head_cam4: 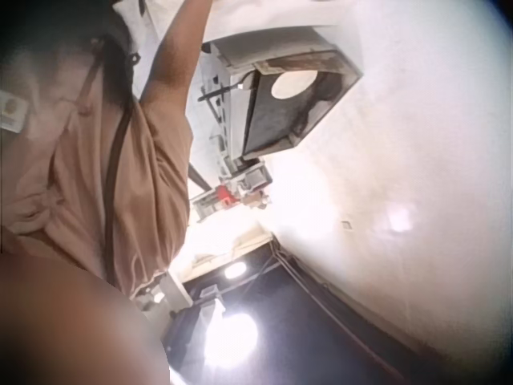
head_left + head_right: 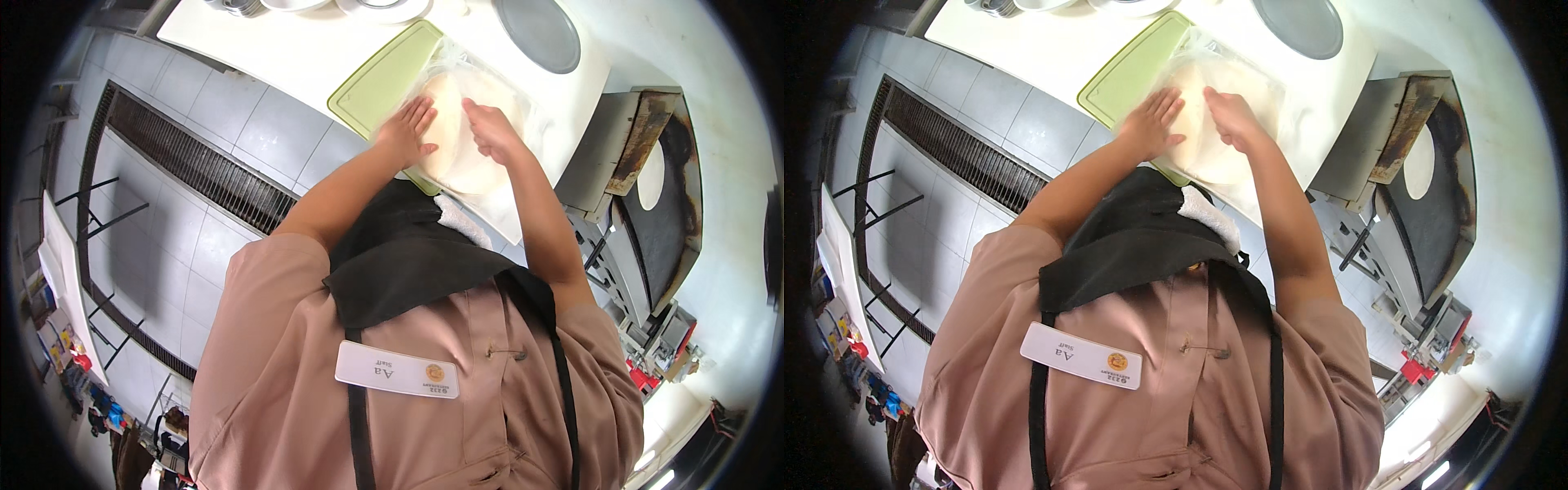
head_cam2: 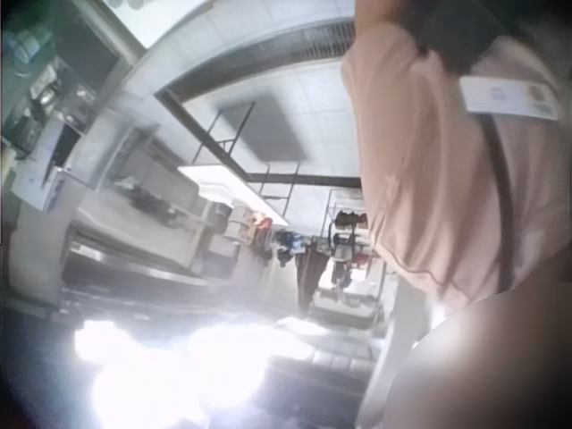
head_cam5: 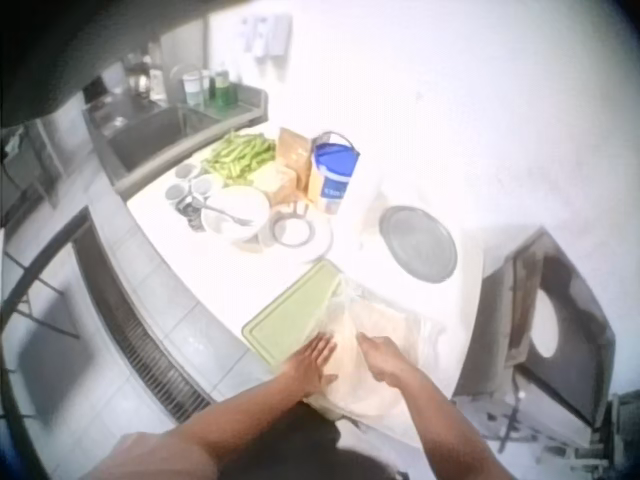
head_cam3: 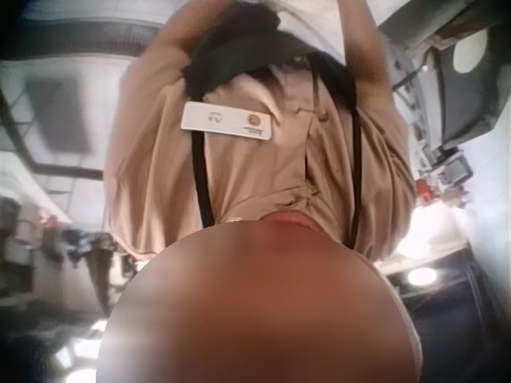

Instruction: The person unwraps round dough discs from plastic and places them on a flat-top grill. Then the person retrieves wooden cutting boards from a rack, places them on a counter, and covers each with a patterned paper liner.

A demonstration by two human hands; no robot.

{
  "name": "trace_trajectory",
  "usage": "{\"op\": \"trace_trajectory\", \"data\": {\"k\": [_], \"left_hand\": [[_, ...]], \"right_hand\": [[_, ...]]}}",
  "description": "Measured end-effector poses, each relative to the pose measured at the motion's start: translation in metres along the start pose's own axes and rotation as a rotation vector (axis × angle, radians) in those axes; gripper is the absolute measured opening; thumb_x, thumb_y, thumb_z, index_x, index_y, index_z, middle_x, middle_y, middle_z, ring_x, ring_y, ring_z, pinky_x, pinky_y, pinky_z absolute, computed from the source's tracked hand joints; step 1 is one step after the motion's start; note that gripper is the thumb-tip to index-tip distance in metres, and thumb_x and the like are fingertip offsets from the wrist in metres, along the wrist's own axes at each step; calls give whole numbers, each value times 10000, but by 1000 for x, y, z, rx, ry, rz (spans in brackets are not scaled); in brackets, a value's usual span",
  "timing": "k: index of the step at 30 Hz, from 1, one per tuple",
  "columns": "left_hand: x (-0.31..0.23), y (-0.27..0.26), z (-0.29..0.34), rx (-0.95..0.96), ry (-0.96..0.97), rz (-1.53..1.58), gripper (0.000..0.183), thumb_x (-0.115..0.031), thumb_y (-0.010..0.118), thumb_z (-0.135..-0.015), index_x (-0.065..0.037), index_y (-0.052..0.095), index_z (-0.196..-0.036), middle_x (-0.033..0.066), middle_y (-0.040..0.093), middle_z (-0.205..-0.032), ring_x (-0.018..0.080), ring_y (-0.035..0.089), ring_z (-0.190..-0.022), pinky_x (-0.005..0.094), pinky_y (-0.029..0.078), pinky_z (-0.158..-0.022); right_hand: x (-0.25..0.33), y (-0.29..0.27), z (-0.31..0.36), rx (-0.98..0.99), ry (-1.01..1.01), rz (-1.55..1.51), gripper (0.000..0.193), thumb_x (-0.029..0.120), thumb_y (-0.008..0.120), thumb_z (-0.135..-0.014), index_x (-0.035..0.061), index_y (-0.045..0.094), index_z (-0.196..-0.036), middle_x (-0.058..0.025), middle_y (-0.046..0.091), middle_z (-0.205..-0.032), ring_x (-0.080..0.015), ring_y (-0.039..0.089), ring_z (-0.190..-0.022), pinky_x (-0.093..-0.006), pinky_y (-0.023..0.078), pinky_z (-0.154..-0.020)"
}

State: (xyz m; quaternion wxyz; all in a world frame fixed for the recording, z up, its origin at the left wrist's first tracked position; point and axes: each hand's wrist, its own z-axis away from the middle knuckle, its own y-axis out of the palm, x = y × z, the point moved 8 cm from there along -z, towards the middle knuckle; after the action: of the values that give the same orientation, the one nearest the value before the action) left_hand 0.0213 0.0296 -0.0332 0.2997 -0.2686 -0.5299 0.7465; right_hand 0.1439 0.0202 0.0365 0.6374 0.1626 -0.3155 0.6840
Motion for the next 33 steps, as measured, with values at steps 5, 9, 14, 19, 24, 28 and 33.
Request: {"op": "trace_trajectory", "data": {"k": [5, 9, 14, 19, 24, 28, 33], "left_hand": [[-1, 3, -2, 52, -20, -16, 739, -562, 209, -953, -61, 96, -1484, 88, 52, -1561, 216, 30, -1438, 343, 13, -1169], [0, 0, -2, 52, -26, -23, 746, -572, 198, -951, -66, 85, -1487, 86, 39, -1563, 219, 19, -1439, 345, 10, -1166], [-2, -1, -1, 23, -19, 41, 739, -539, 237, -955, -34, 101, -1478, 118, 65, -1555, 238, 39, -1437, 362, 33, -1167], [-19, -16, -5, 122, -116, 8, 635, -303, 371, -940, 28, 178, -1447, 188, 133, -1530, 306, 121, -1424, 414, 103, -1157], [-44, -33, -50, -435, -145, 422, 529, -172, 417, -884, 54, 349, -1357, 244, 297, -1447, 357, 273, -1362, 439, 224, -1119], [-35, -19, -64, -511, -237, 559, 539, -240, 401, -919, 0, 323, -1396, 189, 257, -1486, 325, 248, -1375, 420, 203, -1132], [-29, -15, -56, -478, -158, 396, 536, -321, 331, -951, -100, 295, -1438, 81, 231, -1521, 264, 212, -1399, 400, 172, -1147]], "right_hand": [[-10, -37, 21, 15, 34, -230, 340, 365, 515, -944, 171, 378, -701, 75, 278, -562, -52, 228, -415, -237, 157, -381], [-7, -69, 39, -64, 20, -301, 346, 373, 538, -935, 185, 366, -701, 79, 276, -552, -45, 221, -414, -230, 160, -380], [-19, -110, 39, -117, -15, -221, 356, 380, 519, -941, 166, 379, -692, 77, 260, -549, -54, 207, -412, -234, 181, -377], [-50, -129, 23, -240, 10, 179, 316, 345, 488, -951, 76, 531, -790, 36, 405, -530, -85, 372, -443, -256, 339, -434], [-28, -137, 9, -527, -355, 685, 272, 254, 522, -884, 15, 642, -935, -148, 650, -811, -279, 605, -782, -350, 460, -728], [-38, -135, -1, -690, -328, 376, 281, 246, 506, -874, 12, 645, -941, -203, 663, -925, -347, 620, -911, -381, 466, -816], [-41, -110, -1, -698, -177, 177, 383, 328, 558, -873, -45, 617, -937, -221, 642, -906, -308, 611, -896, -367, 453, -798]]}}
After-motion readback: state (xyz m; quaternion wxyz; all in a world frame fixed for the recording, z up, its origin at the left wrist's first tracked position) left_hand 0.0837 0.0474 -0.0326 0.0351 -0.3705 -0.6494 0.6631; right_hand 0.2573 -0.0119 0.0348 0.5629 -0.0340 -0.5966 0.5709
